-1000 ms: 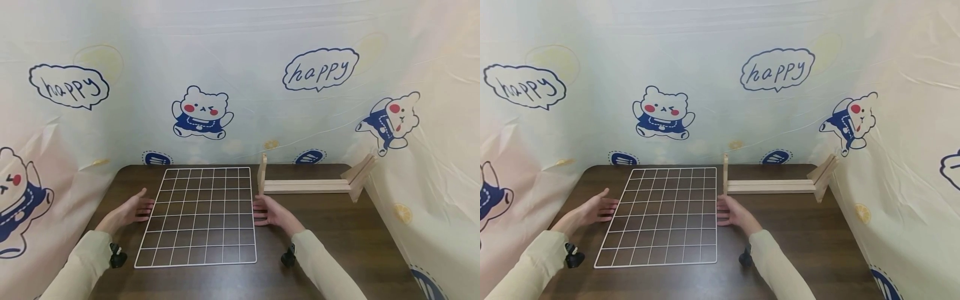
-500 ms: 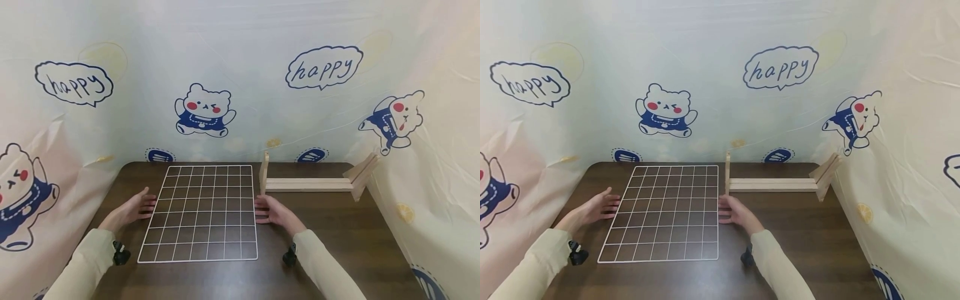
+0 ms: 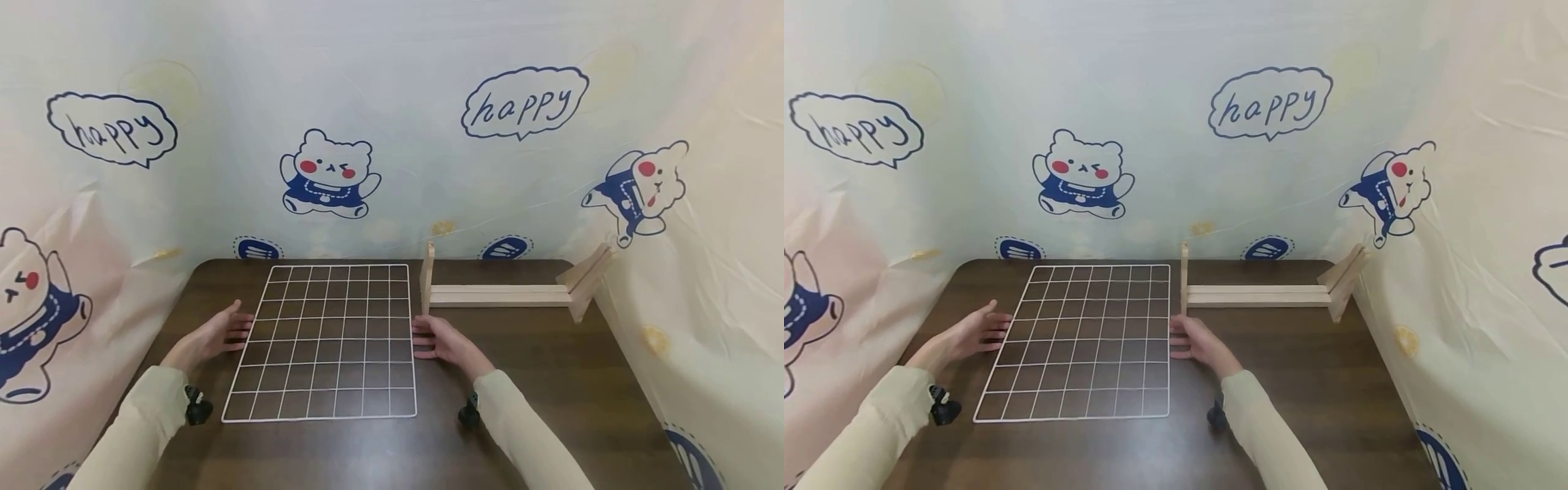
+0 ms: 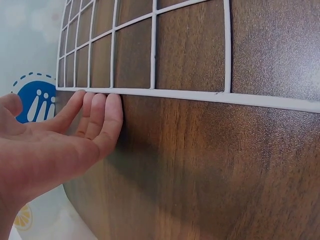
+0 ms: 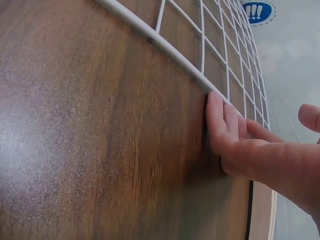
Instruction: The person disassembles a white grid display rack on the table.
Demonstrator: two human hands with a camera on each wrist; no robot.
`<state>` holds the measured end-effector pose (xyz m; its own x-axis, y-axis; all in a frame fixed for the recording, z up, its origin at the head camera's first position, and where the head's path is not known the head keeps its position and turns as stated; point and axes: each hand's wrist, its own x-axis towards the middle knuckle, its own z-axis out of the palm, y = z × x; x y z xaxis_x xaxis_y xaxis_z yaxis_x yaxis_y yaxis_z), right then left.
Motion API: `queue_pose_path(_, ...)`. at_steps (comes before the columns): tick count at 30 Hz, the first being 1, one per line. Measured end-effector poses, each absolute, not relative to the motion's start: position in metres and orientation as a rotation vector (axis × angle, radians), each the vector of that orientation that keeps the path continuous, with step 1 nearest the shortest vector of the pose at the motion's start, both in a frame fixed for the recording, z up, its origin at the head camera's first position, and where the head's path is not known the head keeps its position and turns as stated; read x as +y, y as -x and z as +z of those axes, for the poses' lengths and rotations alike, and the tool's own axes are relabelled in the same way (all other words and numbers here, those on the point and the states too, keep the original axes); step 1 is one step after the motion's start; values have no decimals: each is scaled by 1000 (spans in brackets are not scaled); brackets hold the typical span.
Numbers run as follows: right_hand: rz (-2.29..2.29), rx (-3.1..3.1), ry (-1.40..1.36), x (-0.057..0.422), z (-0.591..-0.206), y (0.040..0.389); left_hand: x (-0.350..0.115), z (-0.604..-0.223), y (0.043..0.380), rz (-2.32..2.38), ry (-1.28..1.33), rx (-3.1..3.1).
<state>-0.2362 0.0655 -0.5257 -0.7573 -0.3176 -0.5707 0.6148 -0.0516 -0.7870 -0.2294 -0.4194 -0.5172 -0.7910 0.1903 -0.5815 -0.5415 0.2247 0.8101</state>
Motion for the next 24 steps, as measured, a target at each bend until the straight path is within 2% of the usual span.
queue_pose_path(14, -1881, 1588, -324, 66, -528, 233, -429, -524, 225, 1722, 246, 1836)
queue_pose_path(24, -1927, 1602, -225, 85, -535, 218, -396, -520, 202, 1674, 226, 2214)
